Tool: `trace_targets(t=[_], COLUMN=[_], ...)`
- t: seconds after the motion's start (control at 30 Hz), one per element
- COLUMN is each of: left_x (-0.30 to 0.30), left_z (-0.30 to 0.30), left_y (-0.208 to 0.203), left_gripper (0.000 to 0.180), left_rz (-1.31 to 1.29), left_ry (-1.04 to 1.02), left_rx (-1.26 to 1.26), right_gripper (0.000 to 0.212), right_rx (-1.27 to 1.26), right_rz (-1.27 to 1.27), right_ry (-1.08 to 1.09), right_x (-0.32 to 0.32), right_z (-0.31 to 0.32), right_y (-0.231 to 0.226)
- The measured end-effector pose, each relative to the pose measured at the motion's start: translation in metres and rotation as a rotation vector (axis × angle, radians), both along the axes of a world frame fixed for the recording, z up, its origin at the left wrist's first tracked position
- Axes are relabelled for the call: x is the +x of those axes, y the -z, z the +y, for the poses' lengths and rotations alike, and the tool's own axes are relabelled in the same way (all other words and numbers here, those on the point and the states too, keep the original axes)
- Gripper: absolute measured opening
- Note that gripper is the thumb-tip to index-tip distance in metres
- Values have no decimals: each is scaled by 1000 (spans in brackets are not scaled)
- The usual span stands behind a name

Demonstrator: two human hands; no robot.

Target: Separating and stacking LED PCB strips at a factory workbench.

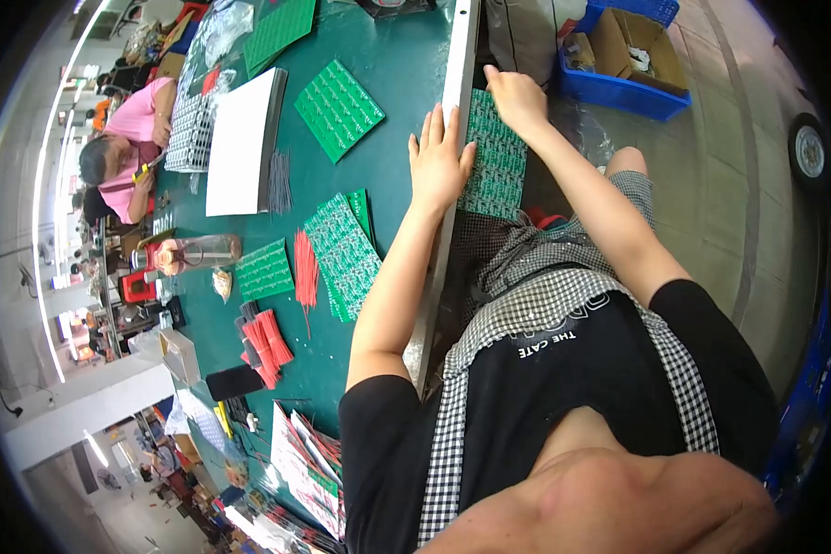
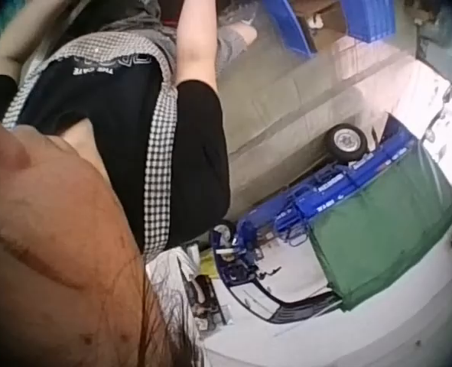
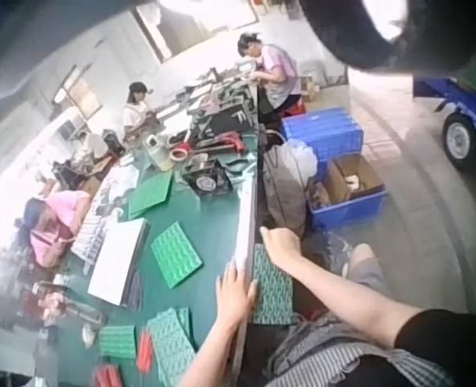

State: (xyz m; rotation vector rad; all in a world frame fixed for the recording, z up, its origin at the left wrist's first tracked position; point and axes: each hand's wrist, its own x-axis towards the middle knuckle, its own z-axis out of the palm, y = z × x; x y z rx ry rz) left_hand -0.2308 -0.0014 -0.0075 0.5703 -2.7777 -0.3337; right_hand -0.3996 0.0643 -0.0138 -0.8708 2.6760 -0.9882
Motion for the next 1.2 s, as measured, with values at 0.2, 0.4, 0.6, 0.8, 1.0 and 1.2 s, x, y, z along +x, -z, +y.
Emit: trace_targets(t=[0.2,0.4,0.6,0.8,1.0,1.2], left_x=[-3,-4,1,1,8,4], left_z=[1,-2,0,3,7,29], left_y=[3,3,2,-7,-13,-42], left_gripper=[60,60,63,71,51,26], left_rz=[9,34,-7,-8,89,139], left_ry=[15,28,-29,-20,30,12], left_rx=[-9,0,-25,69,-55,994], right_gripper=[60,61,54,51,55,55], right_rx=[-74,-325,-613,-975,-484,-344], right_rz=[-172,-116,-203,-718,-104,-70], right_ry=[356,305,366,200,218,56], right_x=[11,8,15,7,6,18], right_z=[-40,-50,-60,-48,-26,-5], right_y=[19,54,59,69,15,-37])
